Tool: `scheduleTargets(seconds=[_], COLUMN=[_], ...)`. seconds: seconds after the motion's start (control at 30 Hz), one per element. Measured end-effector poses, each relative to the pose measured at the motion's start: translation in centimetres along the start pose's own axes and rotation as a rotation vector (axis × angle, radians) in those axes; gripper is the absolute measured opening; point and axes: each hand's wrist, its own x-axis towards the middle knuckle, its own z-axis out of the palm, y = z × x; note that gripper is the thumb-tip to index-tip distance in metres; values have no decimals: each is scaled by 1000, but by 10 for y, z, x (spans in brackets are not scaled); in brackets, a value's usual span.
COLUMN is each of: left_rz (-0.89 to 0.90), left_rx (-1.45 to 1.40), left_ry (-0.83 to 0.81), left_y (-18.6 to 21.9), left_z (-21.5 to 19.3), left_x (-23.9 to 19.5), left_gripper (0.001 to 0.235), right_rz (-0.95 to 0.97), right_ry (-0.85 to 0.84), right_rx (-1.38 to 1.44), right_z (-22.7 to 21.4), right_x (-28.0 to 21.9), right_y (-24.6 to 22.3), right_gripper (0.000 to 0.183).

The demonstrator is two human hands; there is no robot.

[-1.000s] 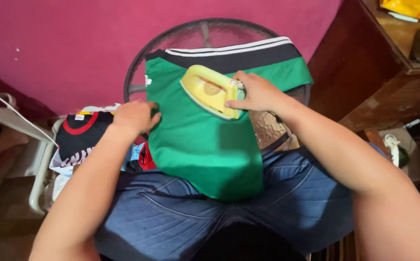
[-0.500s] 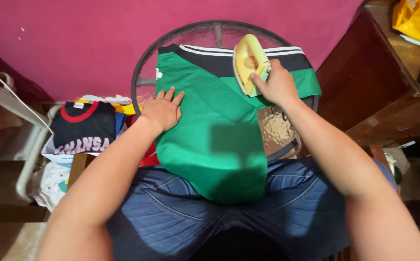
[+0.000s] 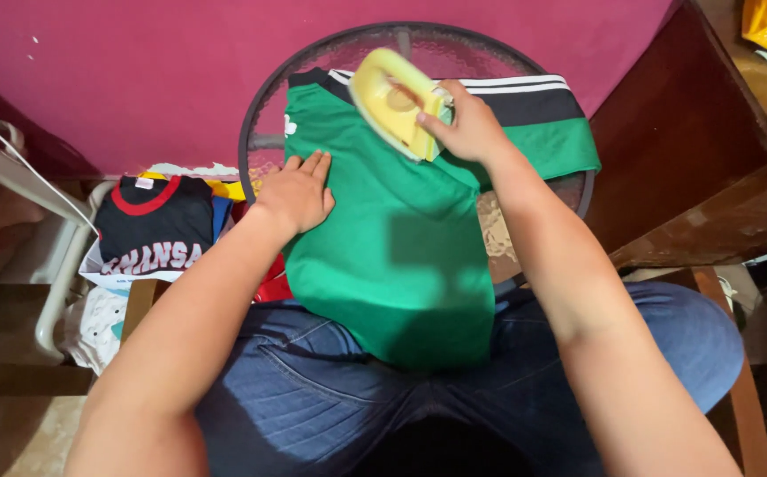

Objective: The person irons a green and black short-sleeved shirt laid out on a round glass table. They use a yellow electric iron to smooth the fabric, moving it back and forth across the shirt's surface while occasionally adjusting the garment with their left hand.

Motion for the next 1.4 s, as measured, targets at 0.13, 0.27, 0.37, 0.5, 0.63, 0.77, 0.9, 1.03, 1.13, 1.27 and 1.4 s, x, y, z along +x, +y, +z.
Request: scheduleTargets(seconds=[0.13,0.27,0.37,0.5,0.63,0.77,0.9,1.03,1.13,1.27,1.4], left_rz=[9,-52,-83,-103,-119,-94,-7,123,159,145,115], left_rx=[-16,-67,-93,-70,-83,7,106,214,316,271,164], left_ry=[55,-47,-104,-142,-161,-83,124,346,415,377,237], left_y=[-3,-2,1,2,3,-1,-7,-10,-13,-10,-8], left_z=[8,0,-11,-9,-8,14,28,29,37,37,20], left_x=[3,3,0,0,0,11,15,12,15,18,16], left_gripper=[69,69,69,69,68,67,64,53,31,28,32], right_rz=[47,-41,-65,170,312,409,378,403,377,372,393], right_ry=[12,-30,-67,-199,-250,-117,-209,-229,-188,-251,-189], right_rx=[35,-49,-96,-306,-411,-447,-323,-195,-295,-266,-183], right_z=[12,-1,-33,-87,-122,-123,-130,-136,-124,-128,-129], right_x=[11,17,11,-21,-51,-63,-70,-66,-60,-63,-58], right_y=[-8,3,24,20,32,67,51,59,57,46,59], right_gripper=[59,64,64,69,64,80,79,61,84,63,58])
